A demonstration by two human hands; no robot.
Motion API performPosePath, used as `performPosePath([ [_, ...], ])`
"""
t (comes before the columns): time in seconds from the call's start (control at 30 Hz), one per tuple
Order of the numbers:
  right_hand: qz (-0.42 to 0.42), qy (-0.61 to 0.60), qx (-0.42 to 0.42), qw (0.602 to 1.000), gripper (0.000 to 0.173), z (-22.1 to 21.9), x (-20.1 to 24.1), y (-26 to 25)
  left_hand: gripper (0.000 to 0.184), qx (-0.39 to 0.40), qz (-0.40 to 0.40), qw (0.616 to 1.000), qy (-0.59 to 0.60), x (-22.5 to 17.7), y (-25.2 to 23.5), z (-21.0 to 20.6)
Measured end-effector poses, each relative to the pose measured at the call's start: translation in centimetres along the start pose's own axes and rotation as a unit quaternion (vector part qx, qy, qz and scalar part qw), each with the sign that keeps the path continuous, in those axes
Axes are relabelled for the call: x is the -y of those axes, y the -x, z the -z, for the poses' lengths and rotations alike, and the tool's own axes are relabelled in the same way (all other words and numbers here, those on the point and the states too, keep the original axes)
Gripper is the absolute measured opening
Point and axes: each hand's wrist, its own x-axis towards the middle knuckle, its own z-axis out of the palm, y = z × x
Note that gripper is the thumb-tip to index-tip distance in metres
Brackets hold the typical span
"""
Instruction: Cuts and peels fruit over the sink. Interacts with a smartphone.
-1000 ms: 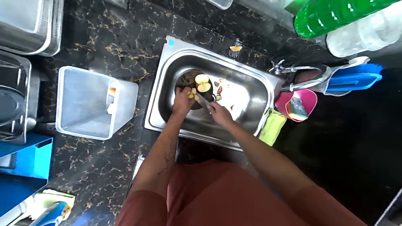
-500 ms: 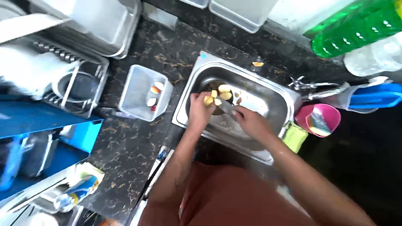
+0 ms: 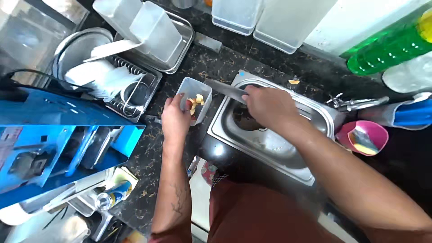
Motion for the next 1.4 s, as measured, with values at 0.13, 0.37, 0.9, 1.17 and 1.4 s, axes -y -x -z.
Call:
performPosePath([
  [0.13,-0.090,-0.206,0.029,0.974,0.035,-3.3,-8.6,3.9,0.030,-0.030,-0.094,0.993,0.061,-3.2,1.5,-1.6],
  [0.37,-0.294,-0.262,0.132,0.910,0.046,-13.7,-17.5,12.8,0.078,0.268,-0.168,0.948,0.020,-11.4,0.3,-22.5],
  [0.9,-0.210,-0.139,0.253,0.934,0.037,-19.1,-16.5,7.3,0.078,0.408,-0.489,0.766,-0.091,-11.6,-10.6,-31.9],
  [1.17,-0.173,-0.128,0.187,0.959,0.030,-21.1,-16.6,2.2,0.080,0.468,-0.468,0.728,-0.175,-13.8,-12.0,-31.9],
  [1.4,-0.209,-0.133,0.222,0.943,0.032,-19.6,-14.7,1.5,0.083,0.471,-0.479,0.718,-0.186,-13.8,-12.0,-32.2],
])
